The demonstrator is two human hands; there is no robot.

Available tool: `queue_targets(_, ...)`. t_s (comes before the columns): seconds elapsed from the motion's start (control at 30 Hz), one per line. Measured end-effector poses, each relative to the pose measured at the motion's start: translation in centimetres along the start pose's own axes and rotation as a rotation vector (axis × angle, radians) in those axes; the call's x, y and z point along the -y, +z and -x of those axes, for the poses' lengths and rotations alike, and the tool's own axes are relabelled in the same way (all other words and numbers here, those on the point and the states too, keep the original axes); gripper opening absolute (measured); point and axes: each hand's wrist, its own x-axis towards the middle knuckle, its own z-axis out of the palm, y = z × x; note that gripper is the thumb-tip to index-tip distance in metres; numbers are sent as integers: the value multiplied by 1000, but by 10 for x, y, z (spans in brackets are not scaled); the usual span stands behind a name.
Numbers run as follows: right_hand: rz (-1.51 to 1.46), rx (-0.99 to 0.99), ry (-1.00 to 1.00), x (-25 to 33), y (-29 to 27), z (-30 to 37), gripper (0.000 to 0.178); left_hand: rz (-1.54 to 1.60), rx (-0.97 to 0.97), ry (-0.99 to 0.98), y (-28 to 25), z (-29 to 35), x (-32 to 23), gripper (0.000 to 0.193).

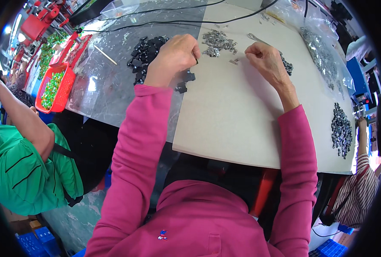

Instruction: The person manually assembles small components by picking up plastic bases and metal pieces, fitting them together, and placing the assembled parts onto the table.

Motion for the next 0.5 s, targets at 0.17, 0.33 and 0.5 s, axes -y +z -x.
queue_targets(0.17, 128, 44, -168, 3, 12, 5, 11, 80, -127, 61, 2, 2, 2, 15)
queue_targets(0.33, 319, 21, -310, 4, 18, 8, 8, 290, -43, 102, 2, -3, -10, 17)
queue_targets(0.5, 447, -4, -364, 11, 16, 11, 8, 549, 112, 7, 4, -3, -21, 15)
